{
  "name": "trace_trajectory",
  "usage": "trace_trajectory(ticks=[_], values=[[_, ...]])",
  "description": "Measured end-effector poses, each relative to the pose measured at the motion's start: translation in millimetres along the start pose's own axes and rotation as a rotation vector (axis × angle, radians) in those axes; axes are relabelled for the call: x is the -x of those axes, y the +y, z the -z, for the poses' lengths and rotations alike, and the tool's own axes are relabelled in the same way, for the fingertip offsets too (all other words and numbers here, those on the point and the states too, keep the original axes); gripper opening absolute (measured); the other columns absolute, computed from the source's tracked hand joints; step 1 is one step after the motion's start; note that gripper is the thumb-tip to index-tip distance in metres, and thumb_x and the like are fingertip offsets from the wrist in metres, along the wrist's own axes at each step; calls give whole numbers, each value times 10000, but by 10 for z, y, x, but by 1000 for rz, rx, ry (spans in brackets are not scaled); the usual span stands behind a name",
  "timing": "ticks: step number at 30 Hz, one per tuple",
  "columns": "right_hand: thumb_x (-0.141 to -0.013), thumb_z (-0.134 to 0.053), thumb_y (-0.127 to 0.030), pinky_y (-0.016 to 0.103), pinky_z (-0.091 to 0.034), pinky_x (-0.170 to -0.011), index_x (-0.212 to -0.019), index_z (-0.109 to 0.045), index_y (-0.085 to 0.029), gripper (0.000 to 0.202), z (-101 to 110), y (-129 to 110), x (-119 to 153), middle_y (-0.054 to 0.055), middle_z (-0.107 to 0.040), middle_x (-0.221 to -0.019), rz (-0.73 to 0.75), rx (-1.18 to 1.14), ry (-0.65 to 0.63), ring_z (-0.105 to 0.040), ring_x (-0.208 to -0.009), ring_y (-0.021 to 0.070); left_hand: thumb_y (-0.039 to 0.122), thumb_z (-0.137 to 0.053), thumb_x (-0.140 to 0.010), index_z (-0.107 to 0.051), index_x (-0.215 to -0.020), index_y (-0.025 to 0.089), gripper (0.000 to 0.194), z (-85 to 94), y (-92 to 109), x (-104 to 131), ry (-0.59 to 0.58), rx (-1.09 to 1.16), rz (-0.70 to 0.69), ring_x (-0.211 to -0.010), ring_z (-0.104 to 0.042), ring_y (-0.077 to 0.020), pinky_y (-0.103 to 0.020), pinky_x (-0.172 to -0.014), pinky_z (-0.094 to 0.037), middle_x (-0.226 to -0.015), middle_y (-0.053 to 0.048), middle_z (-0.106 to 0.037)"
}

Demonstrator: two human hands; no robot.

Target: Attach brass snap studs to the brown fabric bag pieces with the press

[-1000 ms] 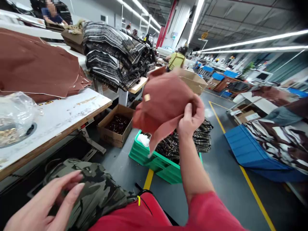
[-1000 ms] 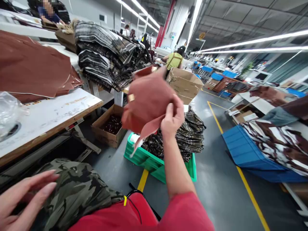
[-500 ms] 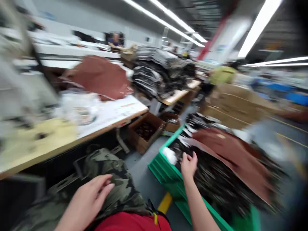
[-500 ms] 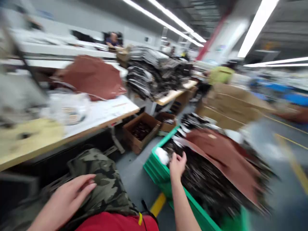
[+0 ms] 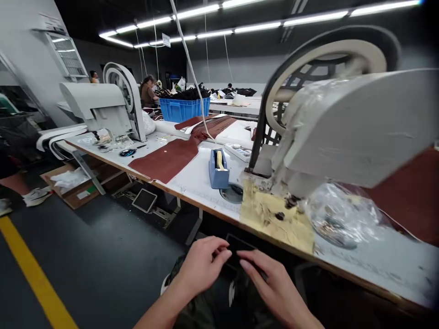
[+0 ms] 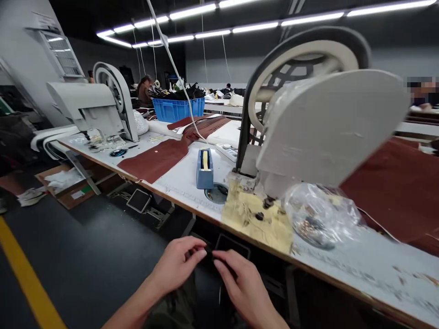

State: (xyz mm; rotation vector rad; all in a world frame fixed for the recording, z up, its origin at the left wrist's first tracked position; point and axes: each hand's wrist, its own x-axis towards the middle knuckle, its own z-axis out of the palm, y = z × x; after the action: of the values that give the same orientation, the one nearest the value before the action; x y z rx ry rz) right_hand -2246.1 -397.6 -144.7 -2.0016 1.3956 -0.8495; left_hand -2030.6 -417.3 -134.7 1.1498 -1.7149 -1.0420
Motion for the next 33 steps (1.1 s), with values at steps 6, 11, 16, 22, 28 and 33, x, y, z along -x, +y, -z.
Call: trace_trajectory(ticks=[6,11,16,22,28,33], values=[[-964,-515,-420,328,-505,-826,-1280,-639,-238,385,371,-490,-2000,66,-720,-1132,22,305,301,-683,-880,200,359,-496,-980,-549,-1342,193,401,430,-57,-1186,306,-385,-191,-1281,-520,-290,-459,-1074,-445,-1374,-131,-578],[-877,-610,-507,360,-449,-807,-1268,-631,-183,508,445,-512,-2980,80,-730,-891,-263,427,262,-672,-882,275,340,-483,-988,-401,-1452,189,495,377,-98,-1695,228,-359,-218,-1378,-451,-287,-482,-1129,-430,-1511,-149,-460],[-806,-666,-393,339,-423,-839,-879,-687,-181,225,382,-562,-3106,77,-678,-823,-412,159,310,-645,-937,264,189,-438,-971,-399,-1437,203,468,364,-179,-1710,116,-182,-114,-1389,-445,-257,-502,-1156,-401,-1505,-129,-476],[-781,-638,-423,244,-412,-509,-817,-552,-192,249,305,-644,-3310,-33,-532,-601,-599,-293,376,-516,-499,124,94,-513,-875,-474,-1403,239,549,557,-85,-1702,-13,-35,-8,-1396,-444,-269,-534,-1179,-355,-1536,-73,-471],[-744,-687,-512,168,-189,-370,-835,-484,-218,368,620,-963,-3586,-121,-316,-528,-618,-750,356,-231,-388,38,179,-640,-840,-535,-1395,254,569,665,38,-1703,-49,258,189,-1422,-425,-276,-496,-1220,-282,-1550,-65,-467],[-674,-780,-533,157,-190,-354,-850,-555,-192,444,391,-1514,-3229,-119,-358,-525,-619,-922,-43,-200,-379,21,602,-332,-992,-433,-1458,181,636,1182,254,-1520,254,557,416,-1322,-546,-300,-470,-1043,-471,-1480,-191,-519]])
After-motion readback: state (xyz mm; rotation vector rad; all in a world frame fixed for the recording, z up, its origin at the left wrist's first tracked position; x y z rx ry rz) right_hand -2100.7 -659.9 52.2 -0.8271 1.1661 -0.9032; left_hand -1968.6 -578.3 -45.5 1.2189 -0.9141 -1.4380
